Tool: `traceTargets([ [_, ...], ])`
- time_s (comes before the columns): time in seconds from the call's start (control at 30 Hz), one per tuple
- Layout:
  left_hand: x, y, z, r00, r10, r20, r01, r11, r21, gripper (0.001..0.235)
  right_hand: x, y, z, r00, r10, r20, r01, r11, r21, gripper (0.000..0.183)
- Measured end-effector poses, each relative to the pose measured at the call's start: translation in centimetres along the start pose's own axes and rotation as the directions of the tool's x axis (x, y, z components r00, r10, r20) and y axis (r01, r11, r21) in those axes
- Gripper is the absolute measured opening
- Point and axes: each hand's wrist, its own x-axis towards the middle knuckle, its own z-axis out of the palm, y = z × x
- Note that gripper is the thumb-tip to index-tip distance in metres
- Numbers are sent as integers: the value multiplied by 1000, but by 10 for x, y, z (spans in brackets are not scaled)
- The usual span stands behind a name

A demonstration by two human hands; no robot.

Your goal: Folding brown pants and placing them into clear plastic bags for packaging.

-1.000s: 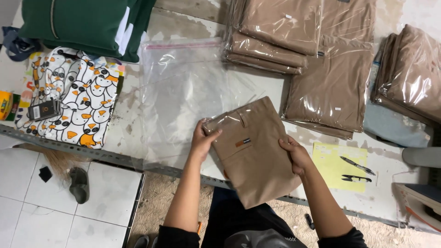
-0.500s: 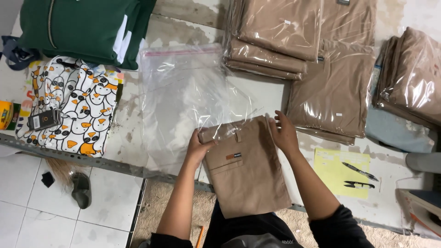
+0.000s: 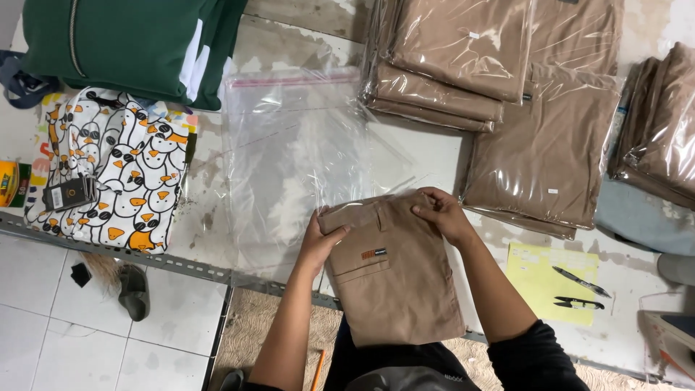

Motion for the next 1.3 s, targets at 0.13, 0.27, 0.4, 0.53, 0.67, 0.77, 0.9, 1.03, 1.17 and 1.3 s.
traceTargets([
  [0.13,-1,8,1,999,-38,-30,36,998,-59,75,8,-14,4,995,11,103,-16,999,44,60],
  [0.27,5,-5,0,987,-21,-159,36,995,93,78,25,15,-1,994,20,109,-22,1000,17,73],
  [0.4,-34,24,23,676,590,-441,-21,614,789,111,23,14,2,997,67,30,-69,995,75,58],
  [0.53,-39,29,51,493,858,-144,-181,263,948,91,18,5,6,998,56,4,-56,996,76,54],
  [0.67,-16,18,81,660,694,287,-568,212,795,60,-1,-18,16,998,43,55,-46,997,61,47],
  [0.77,9,13,97,656,695,294,-566,196,801,50,-8,-24,17,995,30,93,-41,992,119,39],
  [0.9,36,2,108,594,764,253,-542,148,827,25,-6,-14,15,987,-26,157,5,991,131,38],
  [1.03,28,13,109,459,874,160,-571,152,807,20,6,8,8,978,-58,200,44,996,74,32],
  [1.17,7,31,106,400,889,220,-665,117,737,22,15,16,13,986,-107,127,119,988,-95,30],
  [1.3,-8,33,100,478,788,387,-706,83,704,29,21,22,12,980,-180,-90,164,973,-160,50],
])
